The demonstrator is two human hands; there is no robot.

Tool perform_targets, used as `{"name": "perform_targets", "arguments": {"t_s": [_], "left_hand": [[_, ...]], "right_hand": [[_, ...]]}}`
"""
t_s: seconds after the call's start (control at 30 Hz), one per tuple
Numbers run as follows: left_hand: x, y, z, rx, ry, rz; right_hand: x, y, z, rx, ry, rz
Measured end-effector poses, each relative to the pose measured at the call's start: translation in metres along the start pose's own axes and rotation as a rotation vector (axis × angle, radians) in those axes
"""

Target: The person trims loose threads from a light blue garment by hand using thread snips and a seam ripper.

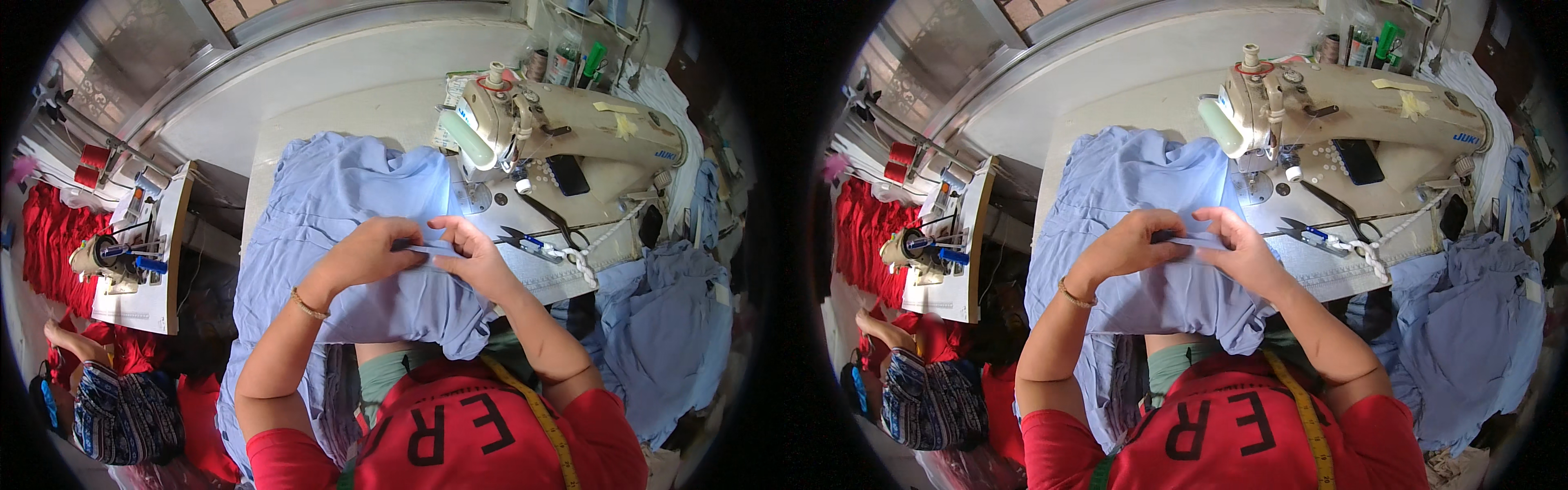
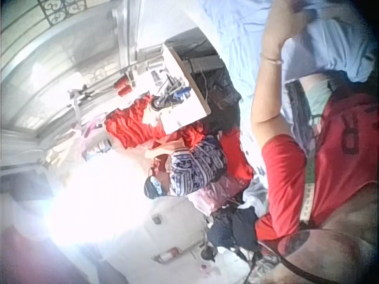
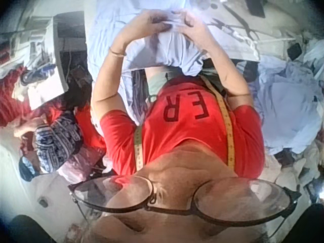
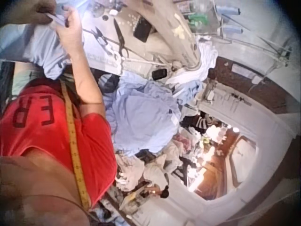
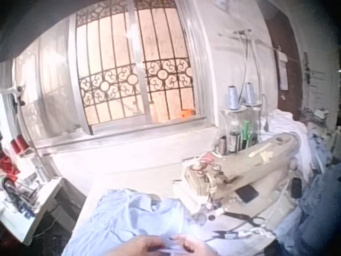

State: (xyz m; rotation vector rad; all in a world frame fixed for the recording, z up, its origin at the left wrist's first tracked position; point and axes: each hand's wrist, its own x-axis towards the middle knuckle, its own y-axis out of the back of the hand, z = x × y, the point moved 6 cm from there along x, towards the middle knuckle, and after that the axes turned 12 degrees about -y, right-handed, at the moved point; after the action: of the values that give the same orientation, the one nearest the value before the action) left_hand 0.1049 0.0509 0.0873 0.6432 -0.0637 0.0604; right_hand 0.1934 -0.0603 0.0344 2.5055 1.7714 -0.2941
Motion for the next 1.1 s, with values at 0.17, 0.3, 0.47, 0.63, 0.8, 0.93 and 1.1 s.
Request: {"name": "perform_targets", "arguments": {"t_s": [0.17,0.3,0.47,0.63,0.8,0.93,1.1], "left_hand": [[-0.021,0.008,-0.016,0.01,-0.009,0.214],[-0.025,-0.003,-0.02,-0.106,0.047,0.143],[-0.026,-0.008,-0.031,-0.141,0.042,0.185],[-0.021,-0.024,-0.021,-0.368,0.1,0.037],[-0.021,-0.03,-0.028,-0.365,0.163,-0.001],[-0.033,-0.019,-0.019,-0.587,0.212,0.17],[-0.074,0.041,-0.014,-0.872,0.193,0.684]], "right_hand": [[-0.002,0.0,-0.003,0.189,0.02,-0.057],[0.002,0.003,0.004,0.175,-0.01,-0.06],[-0.006,-0.008,-0.004,0.138,-0.089,-0.173],[-0.005,-0.005,-0.001,0.164,-0.049,-0.132],[-0.006,-0.002,0.001,0.112,-0.01,-0.09],[-0.027,-0.01,-0.019,-0.373,0.357,0.202],[-0.095,-0.085,-0.002,-1.004,1.094,0.196]]}}
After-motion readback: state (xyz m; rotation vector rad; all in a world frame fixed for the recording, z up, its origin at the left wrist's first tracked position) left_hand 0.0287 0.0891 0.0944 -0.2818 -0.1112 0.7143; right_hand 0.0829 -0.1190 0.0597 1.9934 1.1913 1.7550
